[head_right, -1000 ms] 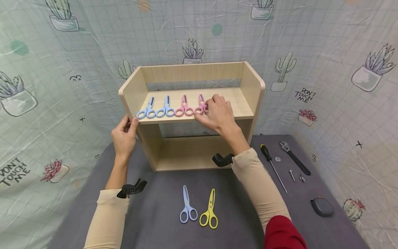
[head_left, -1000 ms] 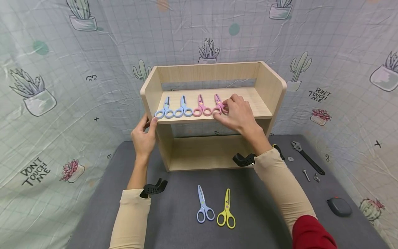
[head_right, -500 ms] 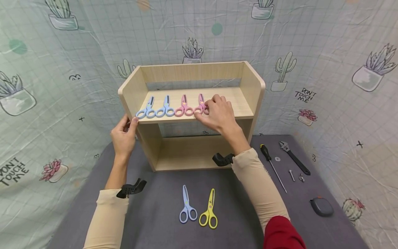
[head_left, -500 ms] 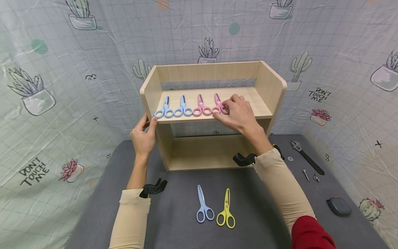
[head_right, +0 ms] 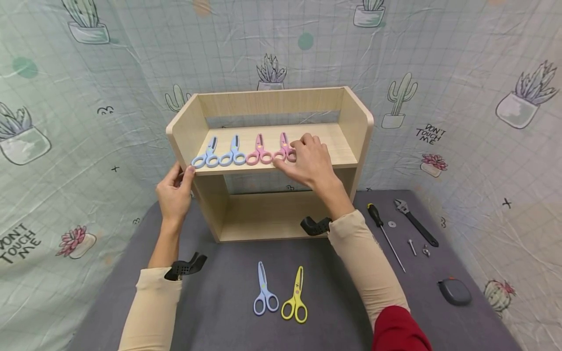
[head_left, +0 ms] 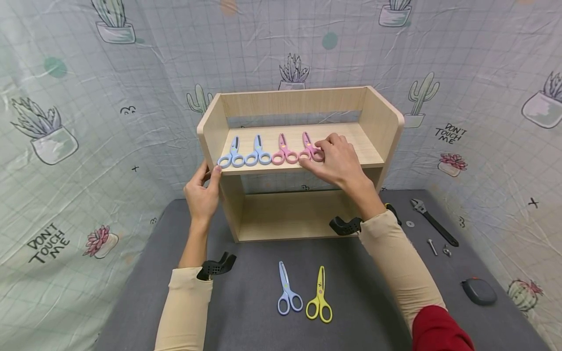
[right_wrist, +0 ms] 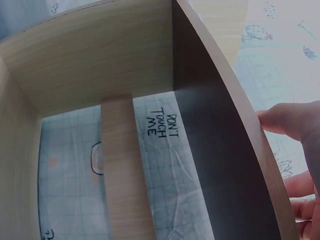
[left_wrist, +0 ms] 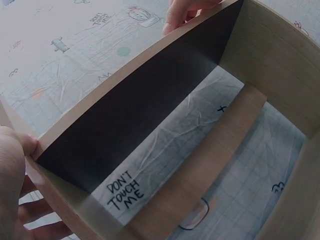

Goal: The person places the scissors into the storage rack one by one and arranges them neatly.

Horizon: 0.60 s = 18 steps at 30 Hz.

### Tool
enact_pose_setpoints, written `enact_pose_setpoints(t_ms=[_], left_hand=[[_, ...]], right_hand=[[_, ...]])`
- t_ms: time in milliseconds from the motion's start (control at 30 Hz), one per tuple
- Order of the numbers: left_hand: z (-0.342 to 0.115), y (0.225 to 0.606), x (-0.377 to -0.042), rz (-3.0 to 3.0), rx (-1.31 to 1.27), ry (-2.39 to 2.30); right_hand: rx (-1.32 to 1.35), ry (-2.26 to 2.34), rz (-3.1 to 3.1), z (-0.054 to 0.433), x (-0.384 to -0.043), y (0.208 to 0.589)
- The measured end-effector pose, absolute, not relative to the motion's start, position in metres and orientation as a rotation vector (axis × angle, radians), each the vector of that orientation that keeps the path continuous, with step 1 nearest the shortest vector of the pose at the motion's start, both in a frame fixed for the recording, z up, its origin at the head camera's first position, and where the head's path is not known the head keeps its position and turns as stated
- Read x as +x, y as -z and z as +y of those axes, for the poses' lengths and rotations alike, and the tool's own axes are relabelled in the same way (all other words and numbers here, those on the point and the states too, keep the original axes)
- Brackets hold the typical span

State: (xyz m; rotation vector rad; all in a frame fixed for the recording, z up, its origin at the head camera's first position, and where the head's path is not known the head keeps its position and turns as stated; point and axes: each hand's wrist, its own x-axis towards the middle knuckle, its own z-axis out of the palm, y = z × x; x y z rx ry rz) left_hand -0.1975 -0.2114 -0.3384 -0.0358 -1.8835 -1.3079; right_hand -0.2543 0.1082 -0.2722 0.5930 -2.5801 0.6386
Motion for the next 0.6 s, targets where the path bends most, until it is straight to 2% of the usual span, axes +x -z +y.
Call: enact_pose_setpoints(t_ms=[367, 600], left_hand=[[-0.195, 0.316, -0.176, -1.893, -0.032, 1.293], [-0.208, 0.335, -0.195, -1.884, -0.027, 1.293]], right_hand=[[0.622, -0.616, -2.479, 0.11, -0.241, 0.269], [0.703, -0.663, -2.305, 0.108, -0.224, 0.272]])
